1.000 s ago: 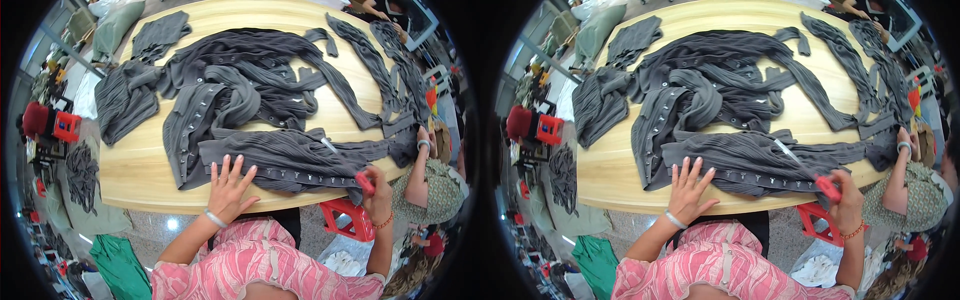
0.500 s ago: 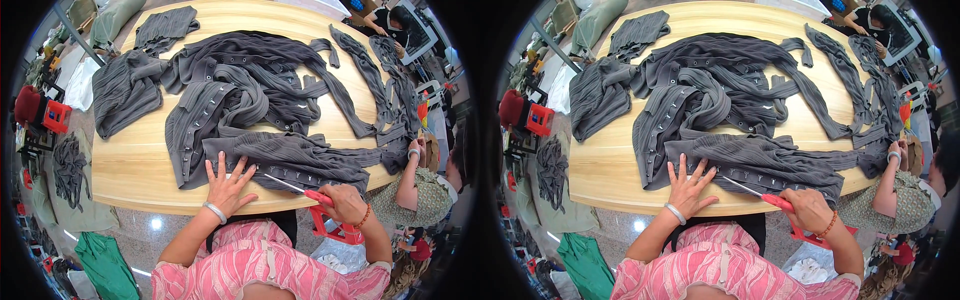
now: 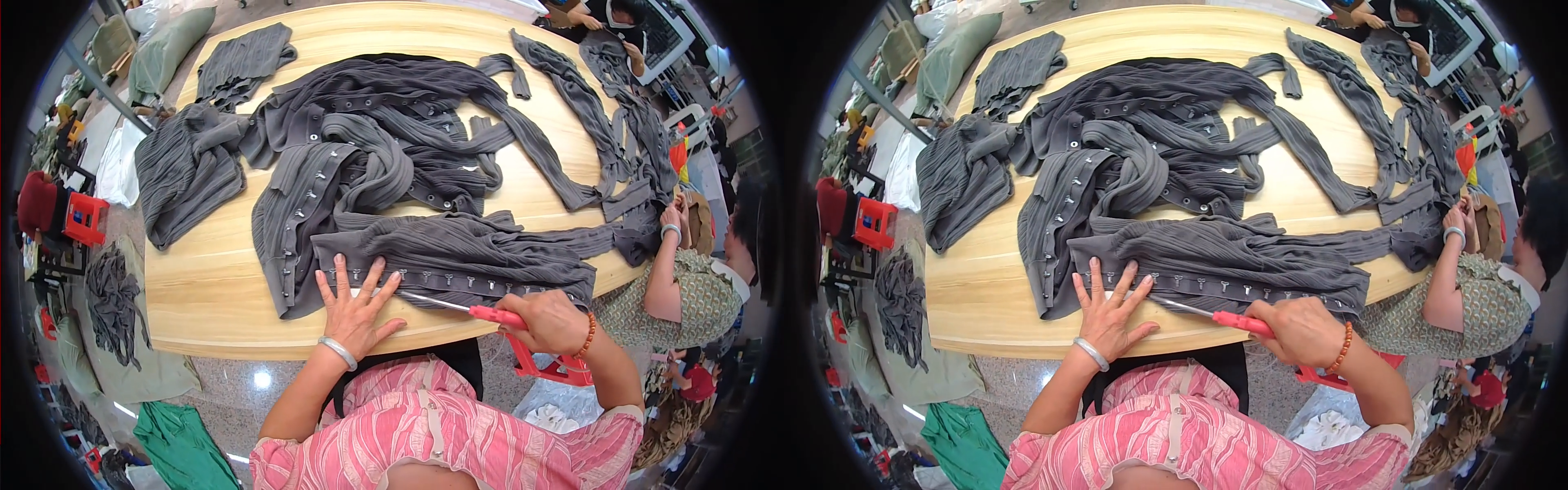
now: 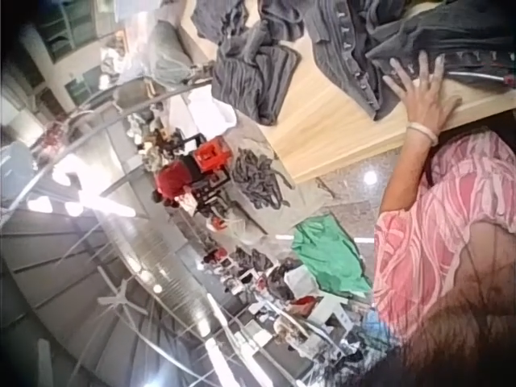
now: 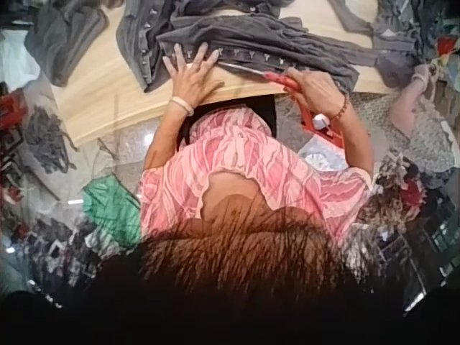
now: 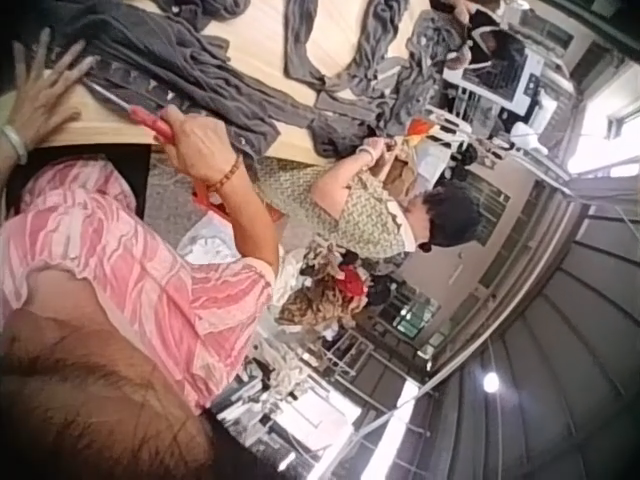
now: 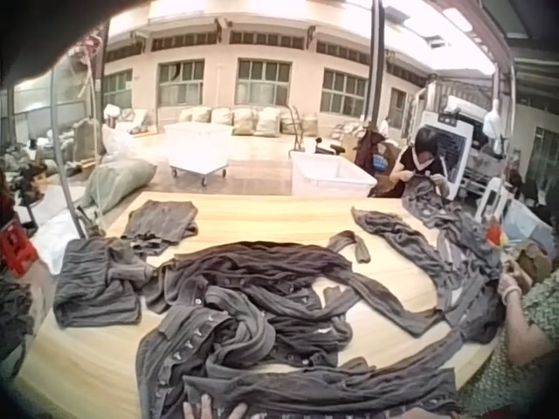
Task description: Inspecting and trimming loose threads from garments at a workbench.
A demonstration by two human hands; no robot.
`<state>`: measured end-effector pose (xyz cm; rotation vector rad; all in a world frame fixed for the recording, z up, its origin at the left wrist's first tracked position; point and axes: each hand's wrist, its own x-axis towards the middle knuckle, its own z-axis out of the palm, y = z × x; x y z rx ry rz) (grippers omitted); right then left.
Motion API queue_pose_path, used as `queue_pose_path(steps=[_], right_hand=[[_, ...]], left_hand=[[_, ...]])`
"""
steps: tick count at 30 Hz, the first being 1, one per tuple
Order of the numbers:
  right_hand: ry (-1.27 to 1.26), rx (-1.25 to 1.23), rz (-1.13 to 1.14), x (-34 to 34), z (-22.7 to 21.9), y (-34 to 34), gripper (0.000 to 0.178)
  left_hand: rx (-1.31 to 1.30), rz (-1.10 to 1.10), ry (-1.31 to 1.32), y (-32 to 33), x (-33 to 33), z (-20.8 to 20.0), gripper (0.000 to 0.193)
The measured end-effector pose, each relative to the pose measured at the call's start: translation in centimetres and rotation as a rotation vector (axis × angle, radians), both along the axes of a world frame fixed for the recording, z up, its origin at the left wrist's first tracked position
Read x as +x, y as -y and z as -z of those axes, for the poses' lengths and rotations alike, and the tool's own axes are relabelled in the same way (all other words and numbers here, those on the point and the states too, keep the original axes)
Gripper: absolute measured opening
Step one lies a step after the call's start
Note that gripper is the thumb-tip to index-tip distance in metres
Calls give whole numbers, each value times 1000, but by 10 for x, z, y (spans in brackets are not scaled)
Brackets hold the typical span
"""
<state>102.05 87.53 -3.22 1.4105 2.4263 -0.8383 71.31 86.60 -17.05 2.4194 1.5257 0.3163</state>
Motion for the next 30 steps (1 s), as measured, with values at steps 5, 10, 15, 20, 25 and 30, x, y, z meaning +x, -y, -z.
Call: queue_pose_path(steps=[5,10,15,20,25,30], right_hand=[[-191,46,117,14,10,22,33],[-182,160,183,37,16,44,36],[-99,160,230,49,14,51,32],[38,105,245,54,-1,50,25],[3,103,159,25,7,29,25],[94,114,218,28,8,31,30]], left_hand=[[-25,0,-3,2,1,-6,73],[54,60,161,12,39,-24,76],[42,87,48,-4,71,6,78],[13,100,75,-6,65,6,78],[-11,88,52,-1,60,-2,80],[16,110,93,3,64,10,80]])
